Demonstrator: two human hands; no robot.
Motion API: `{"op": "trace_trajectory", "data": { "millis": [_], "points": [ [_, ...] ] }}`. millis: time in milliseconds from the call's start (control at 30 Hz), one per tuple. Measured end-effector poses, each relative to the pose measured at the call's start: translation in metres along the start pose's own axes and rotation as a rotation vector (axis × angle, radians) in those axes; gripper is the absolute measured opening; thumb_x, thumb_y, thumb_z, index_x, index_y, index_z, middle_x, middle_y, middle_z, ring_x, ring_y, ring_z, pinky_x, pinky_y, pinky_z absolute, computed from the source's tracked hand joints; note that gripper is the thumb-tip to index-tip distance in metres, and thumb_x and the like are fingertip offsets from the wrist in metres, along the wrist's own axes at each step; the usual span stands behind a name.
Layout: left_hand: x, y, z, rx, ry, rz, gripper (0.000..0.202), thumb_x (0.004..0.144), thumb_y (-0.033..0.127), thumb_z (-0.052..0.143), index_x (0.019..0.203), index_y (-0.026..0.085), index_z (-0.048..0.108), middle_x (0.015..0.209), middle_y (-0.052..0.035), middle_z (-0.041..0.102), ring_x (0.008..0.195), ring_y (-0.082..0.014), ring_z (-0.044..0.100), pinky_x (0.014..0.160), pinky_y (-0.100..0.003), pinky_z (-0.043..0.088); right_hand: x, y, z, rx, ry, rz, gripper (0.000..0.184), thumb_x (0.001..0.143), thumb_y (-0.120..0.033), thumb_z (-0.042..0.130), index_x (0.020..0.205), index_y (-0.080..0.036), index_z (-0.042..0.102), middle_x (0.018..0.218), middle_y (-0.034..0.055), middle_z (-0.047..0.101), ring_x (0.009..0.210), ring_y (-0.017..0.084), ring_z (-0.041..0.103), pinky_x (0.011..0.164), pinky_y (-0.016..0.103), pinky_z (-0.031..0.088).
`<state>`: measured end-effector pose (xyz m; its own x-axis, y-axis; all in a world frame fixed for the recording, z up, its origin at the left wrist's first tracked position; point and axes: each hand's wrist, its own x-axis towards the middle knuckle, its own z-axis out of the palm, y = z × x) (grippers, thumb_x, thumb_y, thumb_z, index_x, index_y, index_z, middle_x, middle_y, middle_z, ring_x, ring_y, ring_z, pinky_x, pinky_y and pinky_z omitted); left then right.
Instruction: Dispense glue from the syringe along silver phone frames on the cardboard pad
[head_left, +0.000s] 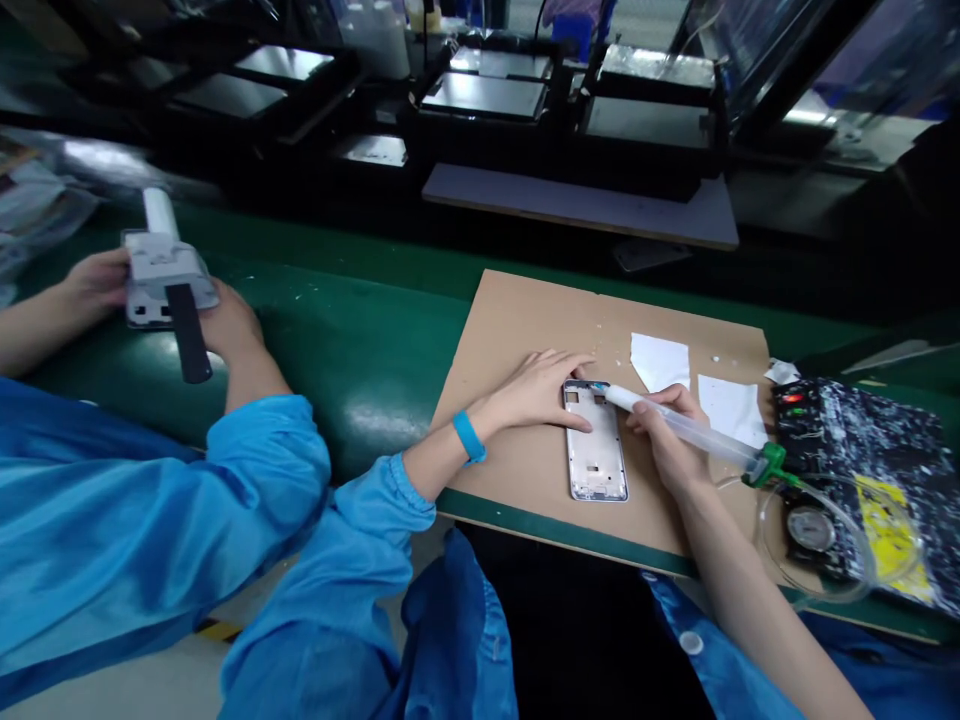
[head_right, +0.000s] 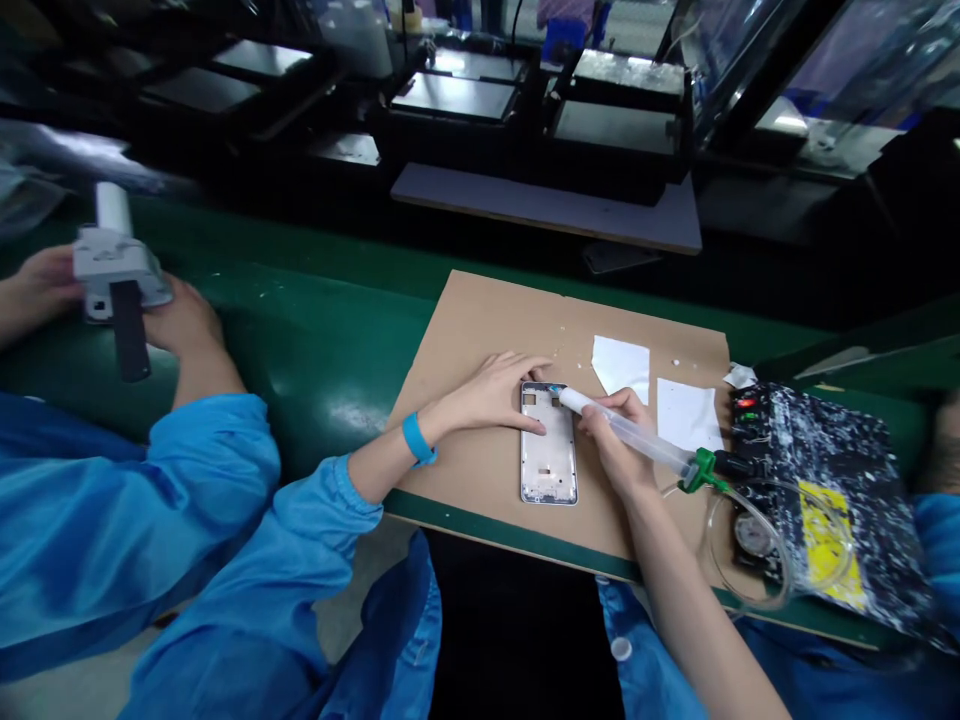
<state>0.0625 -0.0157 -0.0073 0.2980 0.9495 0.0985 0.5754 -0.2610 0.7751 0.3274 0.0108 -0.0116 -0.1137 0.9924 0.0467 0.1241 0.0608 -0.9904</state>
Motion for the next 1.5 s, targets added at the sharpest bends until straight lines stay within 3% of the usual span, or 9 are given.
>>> {"op": "trace_trajectory", "data": {
  "millis": [133, 367, 633, 967, 1300, 1500],
  "points": [
    [0.0008, -0.0001, 0.0013, 0.005, -0.004, -0.009, 0.102, 0.082, 0.052, 0.104, 0.171, 0.031, 0.059, 0.150, -0.0100, 0.079, 0.149, -0.0430, 0.066, 0.131, -0.056, 0.043, -0.0050, 0.0005, -0.0001, -0.056, -0.007, -0.002, 0.049, 0.080, -0.065, 0.100, 0.088, -0.029, 0.068, 0.076, 0.0029, 0.083, 0.065, 0.025, 0.078, 0.064, 0.038, 0.066],
    [0.0025, -0.0016, 0.0018, 0.006, -0.004, -0.012, 0.102, 0.082, 0.052, 0.103, 0.172, 0.033, 0.058, 0.150, -0.0088, 0.078, 0.145, -0.0421, 0.068, 0.131, -0.056, 0.043, -0.0069, 0.0032, -0.0027, -0.097, -0.028, -0.004, 0.047, 0.084, -0.062, 0.100, 0.091, -0.030, 0.067, 0.082, 0.0042, 0.085, 0.072, 0.029, 0.083, 0.066, 0.041, 0.067],
    [0.0025, -0.0021, 0.0025, 0.002, -0.007, -0.009, 0.103, 0.083, 0.054, 0.103, 0.173, 0.030, 0.057, 0.151, -0.0099, 0.077, 0.147, -0.0415, 0.065, 0.130, -0.054, 0.042, -0.0061, 0.0002, -0.0014, -0.097, -0.041, -0.006, 0.050, 0.082, -0.064, 0.101, 0.090, -0.030, 0.066, 0.082, 0.0048, 0.084, 0.069, 0.026, 0.078, 0.061, 0.038, 0.061],
    [0.0036, -0.0050, 0.0045, -0.001, 0.006, 0.001, 0.102, 0.086, 0.055, 0.100, 0.176, 0.035, 0.055, 0.147, -0.0083, 0.078, 0.146, -0.0417, 0.065, 0.130, -0.055, 0.042, -0.0058, -0.0042, 0.0004, -0.119, -0.024, -0.010, 0.055, 0.081, -0.071, 0.101, 0.088, -0.029, 0.067, 0.079, 0.0044, 0.085, 0.069, 0.026, 0.081, 0.065, 0.039, 0.066],
    [0.0033, -0.0014, 0.0022, 0.004, -0.004, -0.013, 0.101, 0.083, 0.054, 0.102, 0.172, 0.032, 0.058, 0.150, -0.0092, 0.078, 0.147, -0.0425, 0.065, 0.131, -0.055, 0.042, -0.0043, -0.0016, -0.0026, -0.117, -0.044, -0.018, 0.054, 0.081, -0.069, 0.102, 0.088, -0.030, 0.066, 0.079, 0.0031, 0.083, 0.063, 0.023, 0.072, 0.058, 0.035, 0.056],
    [0.0026, -0.0001, 0.0015, -0.006, 0.001, -0.009, 0.101, 0.083, 0.051, 0.103, 0.171, 0.029, 0.059, 0.148, -0.0105, 0.078, 0.145, -0.0421, 0.066, 0.130, -0.054, 0.042, -0.0048, -0.0028, -0.0030, -0.140, -0.040, -0.013, 0.053, 0.083, -0.069, 0.100, 0.089, -0.030, 0.065, 0.081, 0.0033, 0.083, 0.066, 0.024, 0.073, 0.059, 0.036, 0.057]
  ]
}}
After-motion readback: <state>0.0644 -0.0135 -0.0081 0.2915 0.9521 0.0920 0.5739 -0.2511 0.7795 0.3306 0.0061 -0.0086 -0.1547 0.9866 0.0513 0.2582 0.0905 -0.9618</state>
